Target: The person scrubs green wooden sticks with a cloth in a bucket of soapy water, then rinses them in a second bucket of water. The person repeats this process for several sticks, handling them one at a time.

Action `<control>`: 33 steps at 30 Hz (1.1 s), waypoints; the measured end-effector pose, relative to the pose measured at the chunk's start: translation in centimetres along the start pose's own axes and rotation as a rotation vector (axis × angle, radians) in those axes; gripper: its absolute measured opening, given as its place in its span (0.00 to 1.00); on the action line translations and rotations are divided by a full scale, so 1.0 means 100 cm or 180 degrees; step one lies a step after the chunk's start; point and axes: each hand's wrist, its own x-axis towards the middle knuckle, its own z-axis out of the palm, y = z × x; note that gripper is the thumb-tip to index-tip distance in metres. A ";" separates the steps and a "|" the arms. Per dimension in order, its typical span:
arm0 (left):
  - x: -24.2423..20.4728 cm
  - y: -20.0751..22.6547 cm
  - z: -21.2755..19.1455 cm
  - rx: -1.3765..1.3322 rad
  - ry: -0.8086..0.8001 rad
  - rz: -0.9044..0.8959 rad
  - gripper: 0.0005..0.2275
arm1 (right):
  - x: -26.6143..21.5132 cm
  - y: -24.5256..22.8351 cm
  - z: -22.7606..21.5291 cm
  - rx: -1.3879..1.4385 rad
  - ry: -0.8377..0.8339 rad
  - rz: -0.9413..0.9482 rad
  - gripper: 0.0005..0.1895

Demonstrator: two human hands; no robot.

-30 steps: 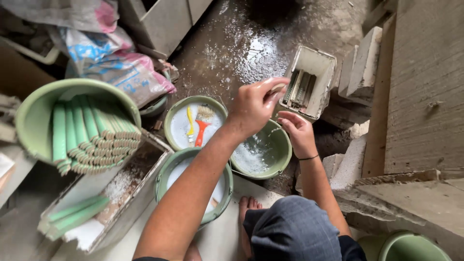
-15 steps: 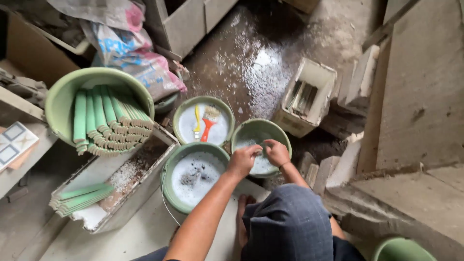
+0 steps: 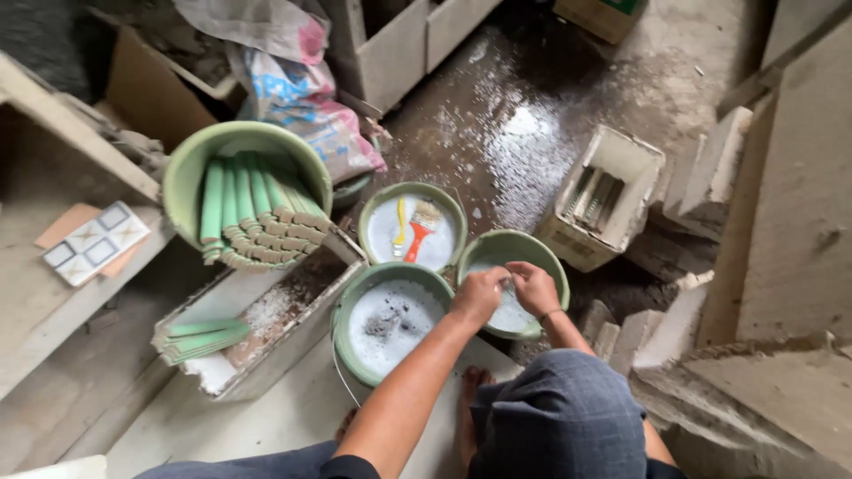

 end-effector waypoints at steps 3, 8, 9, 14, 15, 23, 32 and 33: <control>-0.008 0.006 -0.008 0.0247 -0.0128 0.0044 0.11 | 0.004 -0.007 -0.010 0.0011 -0.0012 -0.0036 0.18; -0.020 0.057 -0.105 -0.0056 0.0029 0.0168 0.10 | 0.007 -0.066 -0.053 -0.0260 -0.0063 -0.0487 0.17; -0.024 0.074 -0.139 0.0002 0.0047 0.0267 0.10 | 0.011 -0.082 -0.061 -0.0391 -0.0084 -0.0630 0.17; -0.018 0.066 -0.263 0.0868 0.0713 0.0817 0.08 | 0.026 -0.177 -0.096 -0.1198 -0.0247 -0.1566 0.15; -0.016 0.058 -0.285 0.1257 0.1026 0.1050 0.06 | 0.019 -0.201 -0.105 -0.1299 -0.0369 -0.1893 0.15; -0.088 -0.033 -0.432 0.2231 0.2014 0.1027 0.07 | -0.041 -0.301 -0.050 -0.2893 -0.1094 -0.2365 0.18; -0.123 -0.140 -0.429 0.2572 0.1874 0.0184 0.11 | -0.087 -0.270 0.035 -0.3100 -0.2836 -0.2253 0.22; -0.128 -0.144 -0.427 0.2550 0.1751 0.0173 0.12 | -0.085 -0.265 0.042 -0.3175 -0.2806 -0.2309 0.22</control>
